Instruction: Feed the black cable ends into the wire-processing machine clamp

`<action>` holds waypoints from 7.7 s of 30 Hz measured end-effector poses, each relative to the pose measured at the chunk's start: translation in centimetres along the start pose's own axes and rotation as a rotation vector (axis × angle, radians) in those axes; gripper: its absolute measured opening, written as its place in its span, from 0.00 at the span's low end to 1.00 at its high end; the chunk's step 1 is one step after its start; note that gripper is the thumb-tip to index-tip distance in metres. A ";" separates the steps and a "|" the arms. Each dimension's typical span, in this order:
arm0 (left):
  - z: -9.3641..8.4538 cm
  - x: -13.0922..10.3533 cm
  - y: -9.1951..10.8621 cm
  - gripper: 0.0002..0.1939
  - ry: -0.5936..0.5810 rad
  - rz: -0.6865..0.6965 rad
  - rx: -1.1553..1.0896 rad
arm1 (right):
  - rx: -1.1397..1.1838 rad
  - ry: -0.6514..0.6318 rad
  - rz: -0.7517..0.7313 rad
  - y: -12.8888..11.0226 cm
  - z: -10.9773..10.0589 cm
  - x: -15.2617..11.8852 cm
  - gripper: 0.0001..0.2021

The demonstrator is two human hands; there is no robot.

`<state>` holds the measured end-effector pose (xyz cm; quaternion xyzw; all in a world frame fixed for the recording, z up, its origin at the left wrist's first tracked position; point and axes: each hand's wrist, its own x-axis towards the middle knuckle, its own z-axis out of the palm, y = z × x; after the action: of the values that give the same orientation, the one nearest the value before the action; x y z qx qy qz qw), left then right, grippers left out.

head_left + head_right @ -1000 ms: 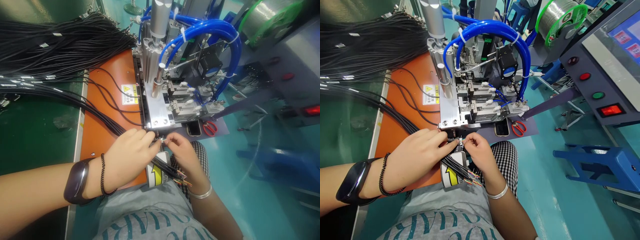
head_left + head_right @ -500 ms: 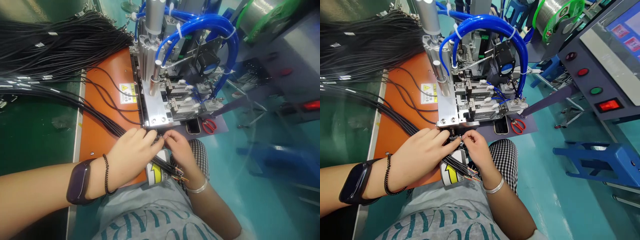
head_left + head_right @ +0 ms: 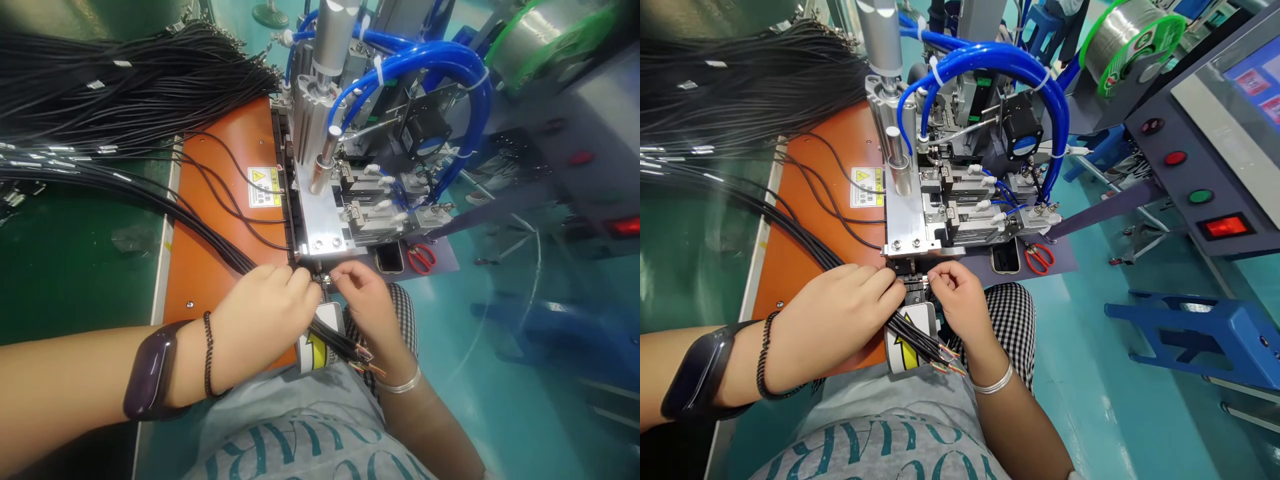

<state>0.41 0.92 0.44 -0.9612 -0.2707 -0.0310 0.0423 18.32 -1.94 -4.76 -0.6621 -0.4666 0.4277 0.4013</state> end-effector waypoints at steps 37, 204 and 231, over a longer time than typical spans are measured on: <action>-0.6 0.0 -0.6 0.12 0.194 0.134 -0.166 | -0.045 -0.118 -0.649 0.4 -0.7 -1.2 0.06; -1.3 -0.8 0.9 0.06 -0.051 -0.040 -0.018 | -0.175 -0.603 -0.701 -1.6 -5.4 -3.1 0.14; -0.5 0.3 -0.8 0.05 0.127 0.075 -0.177 | -0.069 -0.015 -0.487 -0.9 0.7 -2.0 0.04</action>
<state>0.26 1.70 1.00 -0.9668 -0.2275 -0.1139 -0.0245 17.03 -3.58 -3.71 -0.5400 -0.6298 0.3070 0.4664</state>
